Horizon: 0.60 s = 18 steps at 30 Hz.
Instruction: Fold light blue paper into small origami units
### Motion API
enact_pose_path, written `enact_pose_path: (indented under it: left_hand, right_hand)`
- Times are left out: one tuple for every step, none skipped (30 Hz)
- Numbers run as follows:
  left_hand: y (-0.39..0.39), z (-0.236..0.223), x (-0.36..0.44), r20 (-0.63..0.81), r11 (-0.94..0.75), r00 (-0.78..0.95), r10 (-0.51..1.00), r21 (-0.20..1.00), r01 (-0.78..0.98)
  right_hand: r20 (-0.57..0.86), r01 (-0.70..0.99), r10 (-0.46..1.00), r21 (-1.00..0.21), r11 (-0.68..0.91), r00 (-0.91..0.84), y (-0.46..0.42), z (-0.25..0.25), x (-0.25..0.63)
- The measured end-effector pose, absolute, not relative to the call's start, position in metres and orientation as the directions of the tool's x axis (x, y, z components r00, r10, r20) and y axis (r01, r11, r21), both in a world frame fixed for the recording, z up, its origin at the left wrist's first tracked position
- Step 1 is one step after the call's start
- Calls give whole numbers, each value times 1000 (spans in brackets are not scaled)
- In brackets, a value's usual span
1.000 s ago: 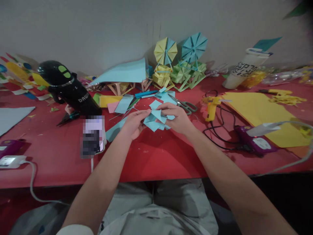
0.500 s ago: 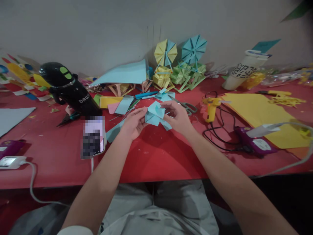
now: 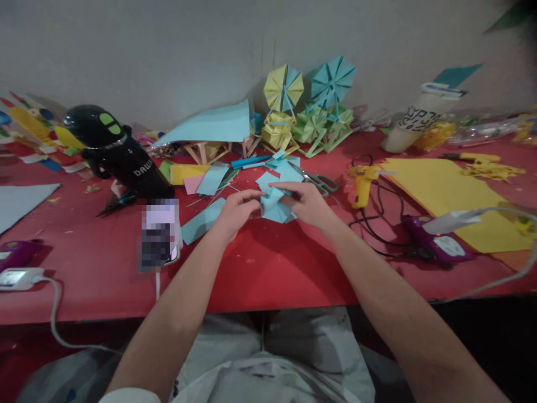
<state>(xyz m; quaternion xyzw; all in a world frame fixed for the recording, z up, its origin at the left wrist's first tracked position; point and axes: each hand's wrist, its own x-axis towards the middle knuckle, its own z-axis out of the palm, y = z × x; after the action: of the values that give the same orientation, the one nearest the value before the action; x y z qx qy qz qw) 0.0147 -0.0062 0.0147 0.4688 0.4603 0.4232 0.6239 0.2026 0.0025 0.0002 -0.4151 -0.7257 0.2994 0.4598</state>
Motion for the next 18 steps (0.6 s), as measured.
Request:
enact_pose_path:
  left_hand:
    - [-6, 14, 15, -170, 193, 222, 960, 978, -84]
    - [-6, 13, 15, -152, 174, 234, 960, 982, -74]
    - [-6, 11, 15, -125, 143, 255, 959, 988, -56]
    - [-6, 10, 15, -90, 103, 281, 955, 994, -30]
    - [-6, 8, 15, -58, 60, 302, 951, 998, 4]
    - [-5, 7, 14, -35, 24, 320, 947, 999, 39]
    - [-5, 6, 14, -23, -1, 334, 942, 998, 70]
    - [-5, 5, 14, -20, -12, 342, 939, 996, 92]
    - [-4, 5, 13, -19, -19, 348, 937, 994, 105]
    - [-4, 5, 13, -14, -26, 348, 937, 994, 109]
    - [-4, 4, 13, -4, -36, 342, 940, 993, 110]
    - [-4, 4, 13, 10, -49, 330, 944, 993, 110]
    - [-3, 4, 14, 24, -61, 314, 949, 992, 107]
    - [-3, 4, 14, 35, -69, 295, 955, 992, 103]
    - [-2, 4, 13, 42, -71, 275, 961, 993, 97]
    - [-1, 3, 13, 43, -68, 255, 966, 994, 90]
    - [-1, 3, 13, 41, -62, 236, 971, 995, 83]
    - [0, 3, 13, 40, -58, 216, 976, 995, 76]
  right_hand:
    - [414, 334, 873, -810, 483, -259, 2, 0, 203]
    - [409, 334, 869, -807, 488, -279, 2, -1, 204]
    - [405, 329, 866, -808, 489, -294, 2, -2, 204]
    - [399, 322, 865, -811, 488, -304, 2, -3, 205]
    - [391, 317, 866, -817, 483, -312, 2, -4, 204]
    - [380, 318, 870, -822, 473, -313, 2, -5, 204]
    - [369, 326, 878, -826, 460, -305, 3, -6, 204]
    - [356, 337, 888, -831, 443, -290, 3, -5, 203]
    - [344, 341, 899, -839, 424, -270, 3, -5, 202]
    - [335, 336, 910, -851, 404, -245, 2, -4, 201]
    - [326, 326, 920, -864, 383, -216, 2, -2, 200]
    - [317, 314, 930, -878, 362, -185, 2, 0, 199]
    - [305, 296, 940, -893, 339, -155, 1, 3, 198]
    - [288, 291, 950, -904, 312, -124, 1, 5, 198]
    - [262, 276, 959, -919, 282, -109, 1, 7, 198]
    - [228, 235, 968, -940, 247, -103, 1, 9, 198]
    - [190, 182, 975, -961, 208, -111, 0, 10, 199]
    - [152, 123, 980, -978, 168, -127, 1, 11, 200]
